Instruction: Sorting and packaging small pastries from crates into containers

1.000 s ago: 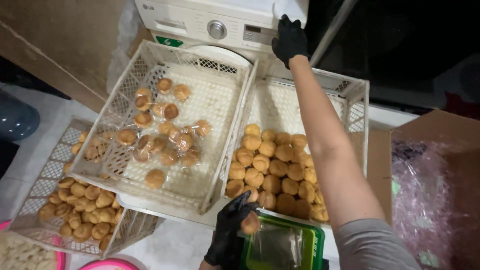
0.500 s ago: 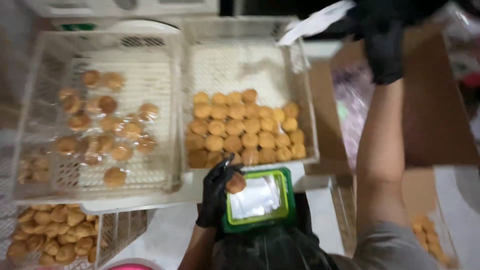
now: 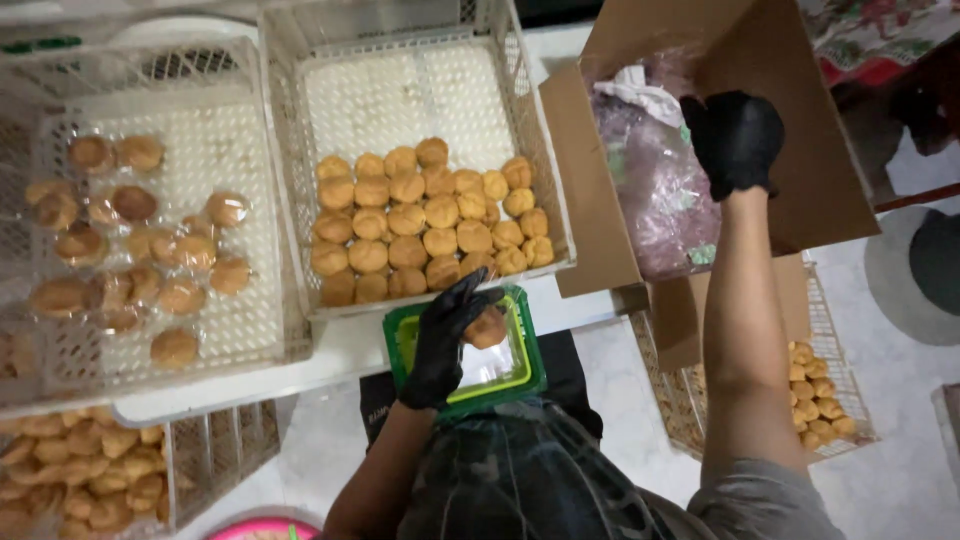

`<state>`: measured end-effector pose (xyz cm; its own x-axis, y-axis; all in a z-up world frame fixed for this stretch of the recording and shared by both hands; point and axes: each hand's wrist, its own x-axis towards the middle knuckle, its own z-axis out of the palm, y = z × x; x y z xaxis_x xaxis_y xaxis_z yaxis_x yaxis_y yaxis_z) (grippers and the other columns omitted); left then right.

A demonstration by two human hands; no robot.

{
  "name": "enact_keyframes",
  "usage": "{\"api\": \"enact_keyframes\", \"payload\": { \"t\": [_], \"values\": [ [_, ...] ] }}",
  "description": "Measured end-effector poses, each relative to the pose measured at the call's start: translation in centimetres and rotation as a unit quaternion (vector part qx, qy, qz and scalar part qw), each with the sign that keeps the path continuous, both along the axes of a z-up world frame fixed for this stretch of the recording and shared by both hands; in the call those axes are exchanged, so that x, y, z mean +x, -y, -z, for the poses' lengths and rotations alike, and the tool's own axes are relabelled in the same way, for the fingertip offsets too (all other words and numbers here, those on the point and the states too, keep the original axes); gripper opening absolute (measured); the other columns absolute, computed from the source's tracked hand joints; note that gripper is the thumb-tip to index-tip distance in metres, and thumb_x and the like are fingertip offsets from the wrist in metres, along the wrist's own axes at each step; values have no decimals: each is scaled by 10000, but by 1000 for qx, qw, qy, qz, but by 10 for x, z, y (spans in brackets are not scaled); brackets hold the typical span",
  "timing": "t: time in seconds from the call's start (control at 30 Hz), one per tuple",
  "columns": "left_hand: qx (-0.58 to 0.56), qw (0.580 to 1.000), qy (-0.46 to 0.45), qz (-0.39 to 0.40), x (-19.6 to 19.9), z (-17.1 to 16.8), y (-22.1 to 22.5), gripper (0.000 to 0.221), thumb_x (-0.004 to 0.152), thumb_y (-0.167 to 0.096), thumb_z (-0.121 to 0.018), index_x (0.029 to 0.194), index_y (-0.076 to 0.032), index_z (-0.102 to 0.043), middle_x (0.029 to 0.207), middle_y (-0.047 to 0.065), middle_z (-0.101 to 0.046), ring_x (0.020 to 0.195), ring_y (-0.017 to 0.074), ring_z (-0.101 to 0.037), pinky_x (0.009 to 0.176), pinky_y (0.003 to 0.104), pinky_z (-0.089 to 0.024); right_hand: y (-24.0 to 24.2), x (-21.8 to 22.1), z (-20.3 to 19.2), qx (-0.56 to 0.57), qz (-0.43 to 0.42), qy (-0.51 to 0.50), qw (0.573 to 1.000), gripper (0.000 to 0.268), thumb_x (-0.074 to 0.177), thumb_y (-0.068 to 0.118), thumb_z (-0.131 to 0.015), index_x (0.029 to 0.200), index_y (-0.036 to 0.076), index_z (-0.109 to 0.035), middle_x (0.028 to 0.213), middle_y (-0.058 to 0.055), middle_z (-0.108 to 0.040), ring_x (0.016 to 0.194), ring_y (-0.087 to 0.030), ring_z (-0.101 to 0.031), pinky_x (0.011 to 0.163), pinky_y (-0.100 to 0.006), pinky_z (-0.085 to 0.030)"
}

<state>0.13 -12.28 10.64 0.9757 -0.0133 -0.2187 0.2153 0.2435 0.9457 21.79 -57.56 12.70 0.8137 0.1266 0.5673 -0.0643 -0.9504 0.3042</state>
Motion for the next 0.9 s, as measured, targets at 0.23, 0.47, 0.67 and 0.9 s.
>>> {"api": "enact_keyframes", "payload": {
  "t": [0.23,0.47,0.67,0.9],
  "values": [
    [-105,994,19,3,-5,12,17,555,879,-58,-797,1398,-20,-603,1346,205,-659,1191,326,-685,1014,390,-581,-205,-144,-72,499,-342,-300,738,315,867,83,-753,1175,36,-709,1144,-174,-720,1108,-337,-681,893,-402,-568],
    [-81,996,-23,-42,-6,-4,14,336,868,-33,-811,1194,-15,-734,1163,166,-752,1108,253,-726,988,403,-589,-259,-175,-49,589,-362,-117,713,114,893,-21,-800,1001,-16,-765,891,-134,-746,797,-300,-739,672,-316,-602],
    [-299,951,65,-30,-3,72,5,624,919,-296,-736,1477,-81,-558,1518,108,-554,1410,300,-505,1157,455,-435,-279,-207,21,832,-200,-276,438,344,867,-121,-706,1189,-12,-652,1007,-129,-711,896,-205,-717,744,-271,-589],
    [-11,989,142,-44,-3,-4,-17,303,1025,-132,-584,1261,0,-722,1311,202,-690,1311,313,-608,1120,416,-478,-278,-193,49,868,-184,-299,352,334,777,-135,-788,1006,-25,-571,895,-122,-686,913,-244,-745,849,-383,-643]
  ]
}}
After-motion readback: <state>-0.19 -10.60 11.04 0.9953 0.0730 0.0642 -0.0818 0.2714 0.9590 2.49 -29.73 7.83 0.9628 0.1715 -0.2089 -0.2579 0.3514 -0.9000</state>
